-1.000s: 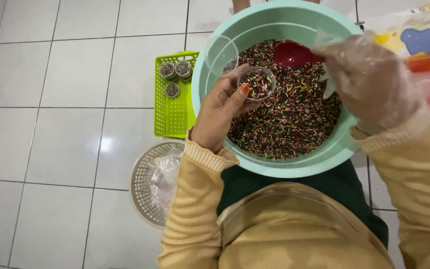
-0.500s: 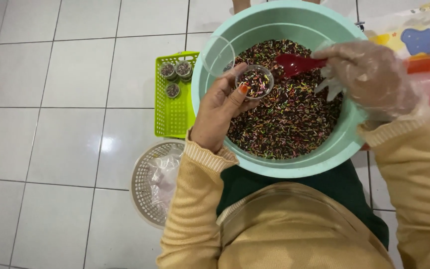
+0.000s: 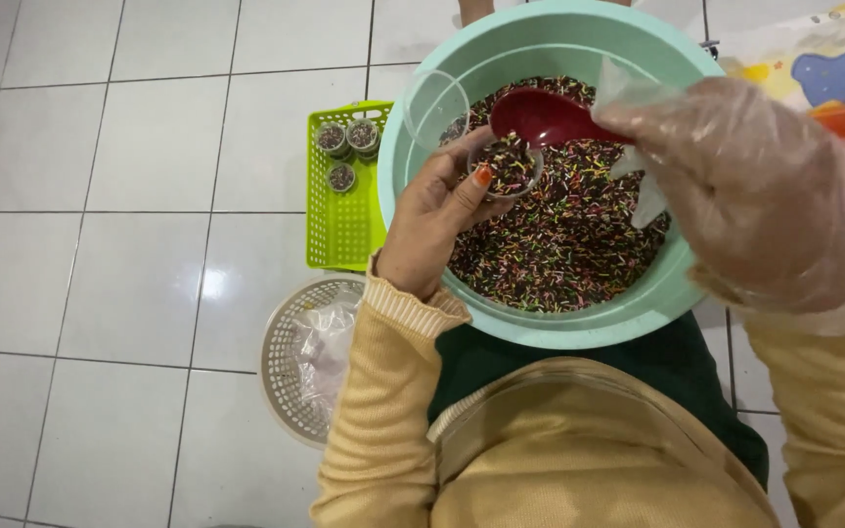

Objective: Packaging sprinkles into small plastic cups by scooping them from a bowl, snapping on lids, and arranging the finished cups in a tray.

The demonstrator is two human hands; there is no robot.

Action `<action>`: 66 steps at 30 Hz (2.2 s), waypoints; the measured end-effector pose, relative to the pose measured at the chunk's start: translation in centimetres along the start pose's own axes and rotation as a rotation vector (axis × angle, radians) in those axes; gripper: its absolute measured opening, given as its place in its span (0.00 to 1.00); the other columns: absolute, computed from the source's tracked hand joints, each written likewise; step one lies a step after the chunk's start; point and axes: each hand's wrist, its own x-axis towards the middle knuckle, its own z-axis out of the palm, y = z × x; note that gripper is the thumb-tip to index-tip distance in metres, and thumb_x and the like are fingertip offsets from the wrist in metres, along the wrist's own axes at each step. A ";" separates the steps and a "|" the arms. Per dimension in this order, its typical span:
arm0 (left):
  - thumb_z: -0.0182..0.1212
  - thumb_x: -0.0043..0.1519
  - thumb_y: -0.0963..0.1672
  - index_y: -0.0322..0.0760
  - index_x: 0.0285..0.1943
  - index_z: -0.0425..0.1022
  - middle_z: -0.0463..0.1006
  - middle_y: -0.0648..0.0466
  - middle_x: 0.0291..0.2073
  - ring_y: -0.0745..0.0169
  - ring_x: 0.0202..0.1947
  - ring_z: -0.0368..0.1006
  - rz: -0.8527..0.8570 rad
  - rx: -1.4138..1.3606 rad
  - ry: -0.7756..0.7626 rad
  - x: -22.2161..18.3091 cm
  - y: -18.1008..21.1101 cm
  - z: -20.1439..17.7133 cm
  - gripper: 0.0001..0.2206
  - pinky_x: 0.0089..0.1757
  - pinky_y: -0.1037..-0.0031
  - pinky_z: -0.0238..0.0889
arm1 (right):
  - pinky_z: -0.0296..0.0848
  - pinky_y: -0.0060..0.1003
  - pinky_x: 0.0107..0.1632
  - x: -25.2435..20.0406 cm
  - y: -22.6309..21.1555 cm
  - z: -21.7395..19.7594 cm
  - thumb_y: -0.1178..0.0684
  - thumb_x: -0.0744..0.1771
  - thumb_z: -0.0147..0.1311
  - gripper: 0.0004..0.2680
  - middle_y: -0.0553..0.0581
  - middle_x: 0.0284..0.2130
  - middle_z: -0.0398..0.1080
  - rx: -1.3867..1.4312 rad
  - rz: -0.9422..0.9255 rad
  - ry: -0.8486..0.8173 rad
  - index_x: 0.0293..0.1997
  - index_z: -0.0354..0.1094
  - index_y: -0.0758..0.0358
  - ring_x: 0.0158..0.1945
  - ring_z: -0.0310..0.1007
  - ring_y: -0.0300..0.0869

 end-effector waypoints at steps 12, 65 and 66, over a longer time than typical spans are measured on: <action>0.57 0.67 0.44 0.33 0.71 0.62 0.62 0.42 0.71 0.47 0.67 0.65 0.058 0.066 -0.076 -0.1 -0.2 -0.5 0.22 0.53 0.63 0.79 | 0.77 0.35 0.30 -1.4 1.5 0.8 0.70 0.73 0.46 0.09 0.74 0.39 0.78 -0.041 -0.134 0.002 0.57 0.72 0.83 0.36 0.79 0.51; 0.62 0.69 0.45 0.20 0.71 0.60 0.75 0.35 0.50 0.32 0.50 0.77 0.106 -0.200 -0.179 1.2 -3.8 -0.6 0.27 0.54 0.46 0.72 | 0.82 0.60 0.35 -1.4 3.7 3.0 0.59 0.72 0.44 0.14 0.76 0.42 0.74 0.263 0.893 -0.414 0.67 0.62 0.59 0.44 0.78 0.57; 0.62 0.69 0.45 0.20 0.71 0.60 0.75 0.35 0.50 0.32 0.50 0.77 0.105 -0.200 -0.177 0.8 -3.5 -0.2 0.27 0.54 0.46 0.72 | 0.82 0.60 0.35 -1.9 3.7 3.0 0.59 0.72 0.44 0.14 0.76 0.42 0.74 0.264 0.894 -0.416 0.67 0.62 0.59 0.44 0.78 0.57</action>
